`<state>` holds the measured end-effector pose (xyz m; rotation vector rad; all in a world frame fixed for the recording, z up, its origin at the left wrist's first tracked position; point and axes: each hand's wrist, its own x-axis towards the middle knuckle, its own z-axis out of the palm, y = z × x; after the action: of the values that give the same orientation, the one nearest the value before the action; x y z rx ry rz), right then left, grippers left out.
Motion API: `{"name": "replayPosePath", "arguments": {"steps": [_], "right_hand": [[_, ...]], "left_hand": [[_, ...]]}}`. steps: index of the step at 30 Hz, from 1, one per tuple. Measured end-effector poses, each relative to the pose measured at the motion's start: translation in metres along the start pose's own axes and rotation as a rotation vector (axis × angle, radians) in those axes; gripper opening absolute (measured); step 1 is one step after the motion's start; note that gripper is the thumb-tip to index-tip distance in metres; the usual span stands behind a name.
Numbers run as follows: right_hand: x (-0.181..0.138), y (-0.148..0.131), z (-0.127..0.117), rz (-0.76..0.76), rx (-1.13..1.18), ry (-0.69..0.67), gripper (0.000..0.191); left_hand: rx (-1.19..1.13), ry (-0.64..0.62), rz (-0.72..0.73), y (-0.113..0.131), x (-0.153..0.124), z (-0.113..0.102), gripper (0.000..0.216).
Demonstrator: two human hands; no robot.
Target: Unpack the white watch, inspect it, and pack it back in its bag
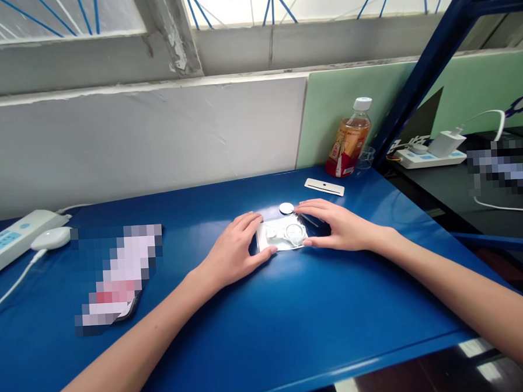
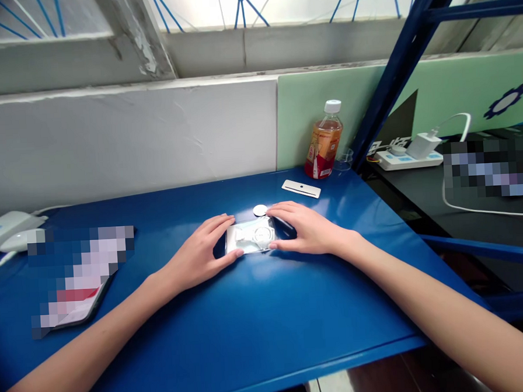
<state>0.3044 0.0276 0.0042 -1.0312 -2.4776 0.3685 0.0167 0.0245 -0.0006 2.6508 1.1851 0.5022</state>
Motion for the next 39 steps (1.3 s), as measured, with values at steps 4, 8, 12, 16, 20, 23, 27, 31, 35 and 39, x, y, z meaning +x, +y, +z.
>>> {"name": "replayPosePath", "arguments": {"steps": [4,8,12,16,20,23,27,31,35,39], "right_hand": [[-0.0015,0.0022,0.0,0.003,0.015,0.003,0.07],[-0.0028,0.0048,-0.0003,0.025,0.013,-0.013,0.075],[-0.0033,0.0052,-0.0013,0.023,0.019,-0.042,0.079],[-0.0045,0.0047,-0.0013,0.03,0.036,-0.02,0.078],[-0.0054,0.0044,-0.0004,0.046,0.051,-0.004,0.078],[-0.005,0.0043,-0.0004,0.04,0.044,-0.01,0.077],[-0.0042,0.0037,-0.0006,0.032,0.023,-0.015,0.076],[-0.0043,0.0027,-0.0003,0.042,0.001,-0.037,0.073],[-0.0043,0.0021,-0.0001,0.036,-0.018,-0.042,0.075],[-0.0044,0.0026,-0.0006,0.02,-0.038,-0.045,0.073]], "left_hand": [[-0.049,-0.024,0.001,-0.0043,0.0001,-0.0058,0.07],[-0.052,-0.021,0.01,-0.0056,-0.0003,-0.0052,0.072],[-0.041,-0.038,0.016,-0.0061,-0.0009,-0.0034,0.079],[-0.046,-0.032,-0.003,-0.0049,-0.0012,-0.0032,0.079],[-0.05,-0.016,-0.017,-0.0045,-0.0021,-0.0023,0.08],[-0.05,0.002,-0.021,-0.0047,-0.0027,-0.002,0.08],[-0.04,0.009,-0.003,-0.0039,-0.0026,-0.0029,0.082],[-0.034,0.01,-0.008,-0.0025,-0.0021,-0.0028,0.079],[-0.029,0.008,-0.026,-0.0018,-0.0017,-0.002,0.08],[-0.018,0.021,-0.032,-0.0034,-0.0018,-0.0008,0.082]]}}
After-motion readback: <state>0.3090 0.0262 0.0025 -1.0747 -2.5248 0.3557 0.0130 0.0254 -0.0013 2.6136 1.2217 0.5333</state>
